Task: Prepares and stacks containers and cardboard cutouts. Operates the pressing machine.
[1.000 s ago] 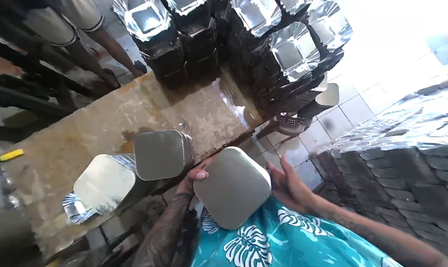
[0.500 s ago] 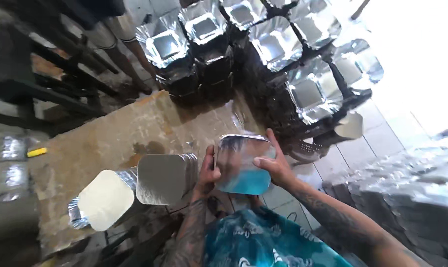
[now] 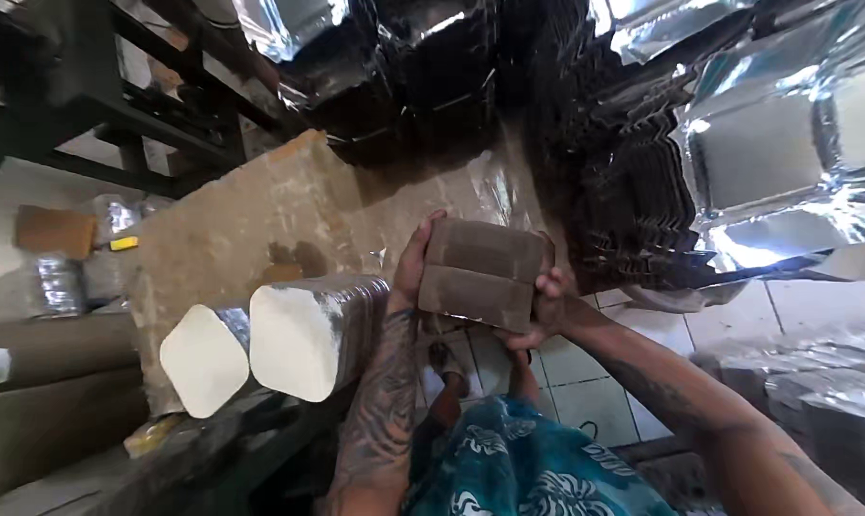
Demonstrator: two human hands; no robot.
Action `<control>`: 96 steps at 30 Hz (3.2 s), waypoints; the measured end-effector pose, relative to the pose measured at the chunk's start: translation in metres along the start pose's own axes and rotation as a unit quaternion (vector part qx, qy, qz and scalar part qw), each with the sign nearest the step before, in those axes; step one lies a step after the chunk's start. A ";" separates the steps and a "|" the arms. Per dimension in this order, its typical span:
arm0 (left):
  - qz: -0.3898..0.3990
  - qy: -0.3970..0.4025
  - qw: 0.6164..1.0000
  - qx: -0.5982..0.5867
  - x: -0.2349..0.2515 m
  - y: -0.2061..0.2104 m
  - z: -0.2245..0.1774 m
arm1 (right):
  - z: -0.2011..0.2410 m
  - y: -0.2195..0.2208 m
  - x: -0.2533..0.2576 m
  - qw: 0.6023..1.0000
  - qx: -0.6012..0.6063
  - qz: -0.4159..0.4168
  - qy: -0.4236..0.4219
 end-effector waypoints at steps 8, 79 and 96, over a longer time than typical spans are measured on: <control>0.005 -0.050 0.990 -0.129 0.000 0.006 0.009 | -0.004 0.001 0.004 1.000 0.005 -0.016 -0.012; -0.252 0.217 0.939 -0.084 -0.272 -0.318 -0.209 | 0.213 0.382 0.198 0.647 0.317 0.469 0.510; -0.213 0.039 0.931 0.295 -0.276 -0.337 -0.129 | 0.210 0.378 0.192 0.619 0.408 0.369 0.560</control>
Point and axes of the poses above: each hand's wrist, its own x-axis towards the middle knuckle, its own y-axis out of the palm, z = x × y, the point moved 10 cm from there along x, towards the middle knuckle, and after that the axes turned 9 degrees about y, right-handed, at the moved point
